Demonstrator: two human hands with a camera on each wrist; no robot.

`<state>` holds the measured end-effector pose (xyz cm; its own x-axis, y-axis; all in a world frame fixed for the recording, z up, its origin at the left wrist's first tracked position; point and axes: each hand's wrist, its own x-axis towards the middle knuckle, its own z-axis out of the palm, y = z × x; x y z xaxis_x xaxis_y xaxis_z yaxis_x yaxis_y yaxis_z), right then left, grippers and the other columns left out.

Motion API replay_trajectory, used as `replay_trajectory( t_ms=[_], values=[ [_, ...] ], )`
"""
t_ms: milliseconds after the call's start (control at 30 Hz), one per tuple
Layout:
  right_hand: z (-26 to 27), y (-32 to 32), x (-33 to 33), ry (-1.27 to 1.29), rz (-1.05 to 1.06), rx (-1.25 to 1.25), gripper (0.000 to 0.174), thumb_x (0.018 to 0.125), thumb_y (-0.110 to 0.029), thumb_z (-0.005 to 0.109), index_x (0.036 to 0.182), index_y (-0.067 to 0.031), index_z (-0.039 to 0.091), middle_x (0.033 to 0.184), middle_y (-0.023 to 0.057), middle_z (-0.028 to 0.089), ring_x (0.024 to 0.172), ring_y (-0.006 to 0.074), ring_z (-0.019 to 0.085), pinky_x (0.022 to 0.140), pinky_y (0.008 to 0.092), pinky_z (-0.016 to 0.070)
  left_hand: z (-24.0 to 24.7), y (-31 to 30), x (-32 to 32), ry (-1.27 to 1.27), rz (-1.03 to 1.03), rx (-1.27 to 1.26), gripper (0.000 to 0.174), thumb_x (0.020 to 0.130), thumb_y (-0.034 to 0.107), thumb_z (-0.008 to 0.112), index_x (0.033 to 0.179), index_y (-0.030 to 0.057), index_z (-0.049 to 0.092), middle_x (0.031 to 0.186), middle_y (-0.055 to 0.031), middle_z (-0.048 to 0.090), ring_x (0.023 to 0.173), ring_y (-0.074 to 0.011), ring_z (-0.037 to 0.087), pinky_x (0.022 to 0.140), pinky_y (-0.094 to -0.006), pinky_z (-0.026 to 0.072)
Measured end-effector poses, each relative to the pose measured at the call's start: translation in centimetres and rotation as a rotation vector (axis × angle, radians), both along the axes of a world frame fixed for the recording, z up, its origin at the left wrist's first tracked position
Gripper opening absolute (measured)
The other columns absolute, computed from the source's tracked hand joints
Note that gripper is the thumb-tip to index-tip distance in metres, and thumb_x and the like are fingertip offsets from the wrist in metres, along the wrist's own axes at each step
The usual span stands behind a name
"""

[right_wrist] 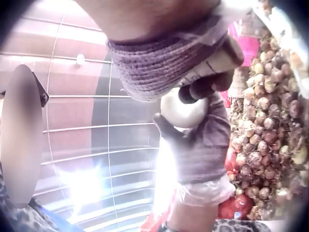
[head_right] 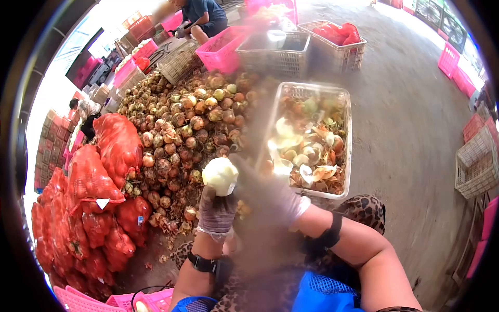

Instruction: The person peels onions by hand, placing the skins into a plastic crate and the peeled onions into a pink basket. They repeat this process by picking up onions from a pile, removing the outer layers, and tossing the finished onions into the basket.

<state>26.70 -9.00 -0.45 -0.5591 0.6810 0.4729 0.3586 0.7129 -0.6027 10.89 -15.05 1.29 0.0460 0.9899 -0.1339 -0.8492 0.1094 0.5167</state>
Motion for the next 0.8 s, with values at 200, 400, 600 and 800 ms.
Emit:
replay_trajectory(
  t_ms=[200,400,600,800],
  values=[
    [2.7,-0.6,1.1,0.012,0.026,-0.218,0.068,0.077,-0.015,0.065,0.139,-0.0074,0.038,0.095,0.0098,0.065,0.080,0.0265,0.065,0.067,0.0340,0.0534,2.8,-0.4,1.6,0.208,-0.076,0.075,0.074,0.073,0.026,0.078,0.131,-0.0019,0.042,0.124,-0.0116,0.053,0.118,-0.0254,0.051,0.106,-0.0390,0.0421],
    [-0.8,1.7,1.6,0.183,0.001,-0.561,0.065,0.079,-0.005,0.061,0.141,-0.0091,0.043,0.114,0.0095,0.065,0.085,0.0174,0.066,0.067,0.0297,0.0526,0.7,0.5,0.8,0.520,0.048,0.123,0.074,0.069,0.022,0.075,0.130,-0.0032,0.042,0.121,-0.0110,0.054,0.113,-0.0248,0.052,0.100,-0.0384,0.0445],
    [4.2,0.4,3.2,0.348,-0.009,-0.893,0.049,0.093,-0.004,0.049,0.141,-0.0112,0.045,0.116,0.0108,0.065,0.092,0.0089,0.060,0.079,0.0264,0.0512,1.5,0.6,1.0,0.378,-0.058,0.112,0.072,0.072,0.018,0.076,0.132,-0.0034,0.043,0.126,-0.0145,0.053,0.120,-0.0294,0.052,0.103,-0.0425,0.0448],
    [-0.4,2.3,3.3,0.358,-0.090,-0.757,0.045,0.093,-0.008,0.052,0.138,-0.0087,0.048,0.099,0.0095,0.062,0.082,0.0115,0.058,0.074,0.0275,0.0494,1.2,0.7,1.1,0.182,-0.106,0.035,0.075,0.069,0.021,0.081,0.131,0.0002,0.045,0.127,-0.0159,0.053,0.119,-0.0300,0.053,0.101,-0.0415,0.0476]
  ],
)
